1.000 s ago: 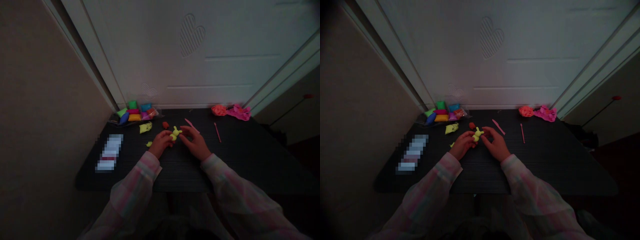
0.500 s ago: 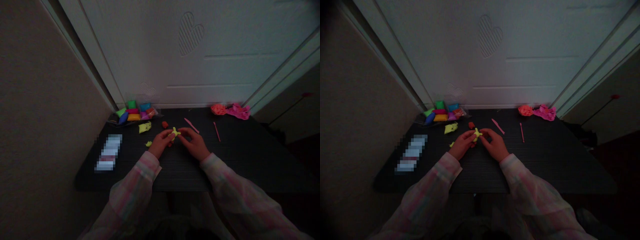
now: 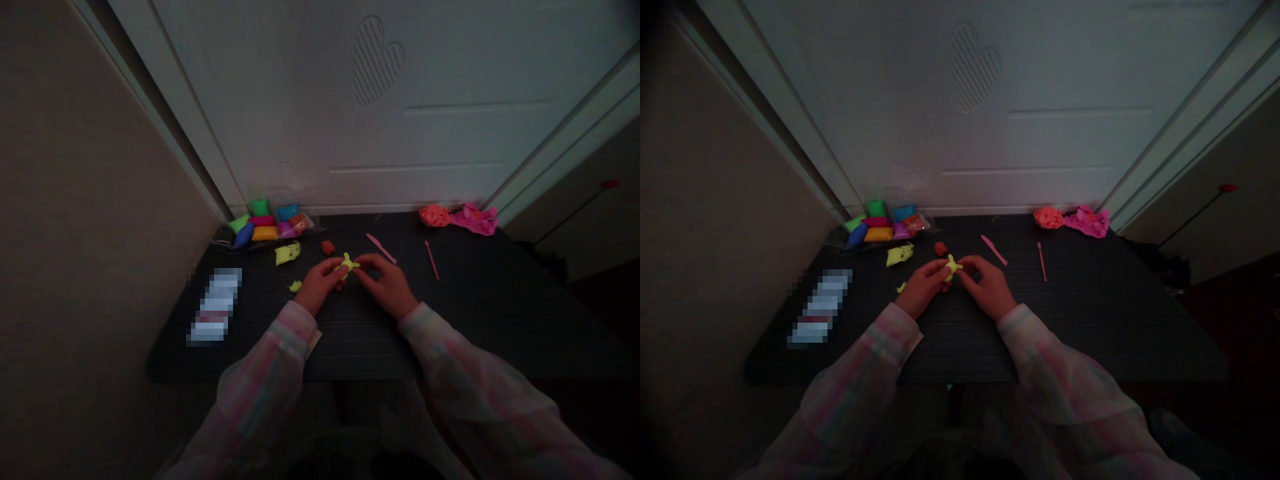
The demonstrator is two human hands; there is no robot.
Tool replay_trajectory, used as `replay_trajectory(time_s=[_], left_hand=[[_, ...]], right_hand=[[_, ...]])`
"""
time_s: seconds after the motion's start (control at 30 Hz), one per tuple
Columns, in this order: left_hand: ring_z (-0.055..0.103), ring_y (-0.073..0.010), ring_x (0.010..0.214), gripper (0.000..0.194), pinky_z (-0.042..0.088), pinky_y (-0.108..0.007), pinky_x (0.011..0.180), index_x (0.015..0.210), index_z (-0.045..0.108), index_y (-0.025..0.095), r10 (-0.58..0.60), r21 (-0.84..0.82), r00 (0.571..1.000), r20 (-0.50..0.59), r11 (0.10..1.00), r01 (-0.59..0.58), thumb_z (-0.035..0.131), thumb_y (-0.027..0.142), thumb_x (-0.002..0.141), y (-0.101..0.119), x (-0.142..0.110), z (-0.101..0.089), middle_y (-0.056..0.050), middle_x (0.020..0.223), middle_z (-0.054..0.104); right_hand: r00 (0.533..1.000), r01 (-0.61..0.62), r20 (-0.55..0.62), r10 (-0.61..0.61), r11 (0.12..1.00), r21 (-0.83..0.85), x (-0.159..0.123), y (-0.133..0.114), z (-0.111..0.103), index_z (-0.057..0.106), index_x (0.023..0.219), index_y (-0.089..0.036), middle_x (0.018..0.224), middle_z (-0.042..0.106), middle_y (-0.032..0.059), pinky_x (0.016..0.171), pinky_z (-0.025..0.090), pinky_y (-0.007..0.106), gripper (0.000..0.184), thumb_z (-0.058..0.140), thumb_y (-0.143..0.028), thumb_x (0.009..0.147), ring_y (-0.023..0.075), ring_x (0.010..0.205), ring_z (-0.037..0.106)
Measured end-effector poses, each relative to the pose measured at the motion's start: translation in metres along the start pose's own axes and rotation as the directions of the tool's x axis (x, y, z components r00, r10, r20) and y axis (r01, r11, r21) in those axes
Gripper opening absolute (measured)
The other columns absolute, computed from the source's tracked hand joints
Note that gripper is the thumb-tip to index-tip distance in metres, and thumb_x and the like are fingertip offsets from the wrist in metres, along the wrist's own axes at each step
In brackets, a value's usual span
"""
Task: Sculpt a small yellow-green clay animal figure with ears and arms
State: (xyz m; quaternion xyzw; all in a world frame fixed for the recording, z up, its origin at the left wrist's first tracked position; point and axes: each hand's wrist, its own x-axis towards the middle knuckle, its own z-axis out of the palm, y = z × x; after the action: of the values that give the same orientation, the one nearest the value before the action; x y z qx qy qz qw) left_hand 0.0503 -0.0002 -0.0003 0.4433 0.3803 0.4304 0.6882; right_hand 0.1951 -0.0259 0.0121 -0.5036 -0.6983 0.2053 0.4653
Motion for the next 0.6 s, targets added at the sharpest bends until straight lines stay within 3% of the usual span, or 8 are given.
replay_trajectory(time_s=[0.2, 0.43, 0.6], left_hand=[[0.05, -0.0054, 0.057, 0.032, 0.037, -0.02, 0.053, 0.088, 0.06, 0.015, -0.015, -0.007, 1.0, -0.018, 1.0, 0.015, 0.066, 0.029, 0.06, 0.003, -0.002, 0.003, -0.001, 0.078, 0.059], [0.056, -0.0086, 0.071, 0.032, 0.044, -0.022, 0.063, 0.09, 0.058, 0.017, -0.005, -0.098, 0.994, -0.112, 0.995, -0.006, 0.066, 0.025, 0.06, 0.003, -0.002, 0.004, -0.002, 0.092, 0.058], [0.057, -0.0106, 0.078, 0.027, 0.044, -0.025, 0.073, 0.087, 0.057, 0.016, -0.03, -0.239, 0.999, -0.044, 0.971, 0.019, 0.065, 0.02, 0.062, 0.005, -0.001, 0.009, -0.003, 0.091, 0.059]], right_hand=[[1.0, -0.031, 0.005, 0.03, 0.999, 0.033, -0.001, 0.0, 0.002, 0.054, 0.085, -0.02, 0.079, 0.06, 0.0024, 0.069, 0.048, 0.033, 0.013, 0.052, -0.024, 0.073, 0.0152, 0.071, 0.058], [0.989, -0.128, 0.089, 0.116, 0.982, 0.139, 0.001, 0.007, 0.011, 0.038, 0.114, -0.019, 0.098, 0.057, 0.0065, 0.079, 0.045, 0.035, 0.053, 0.061, -0.028, 0.067, 0.0169, 0.09, 0.056], [0.982, -0.17, 0.116, 0.152, 0.972, 0.164, 0.005, 0.01, 0.017, 0.043, 0.109, -0.017, 0.099, 0.057, 0.0072, 0.081, 0.045, 0.034, 0.045, 0.059, -0.025, 0.068, 0.016, 0.09, 0.055]])
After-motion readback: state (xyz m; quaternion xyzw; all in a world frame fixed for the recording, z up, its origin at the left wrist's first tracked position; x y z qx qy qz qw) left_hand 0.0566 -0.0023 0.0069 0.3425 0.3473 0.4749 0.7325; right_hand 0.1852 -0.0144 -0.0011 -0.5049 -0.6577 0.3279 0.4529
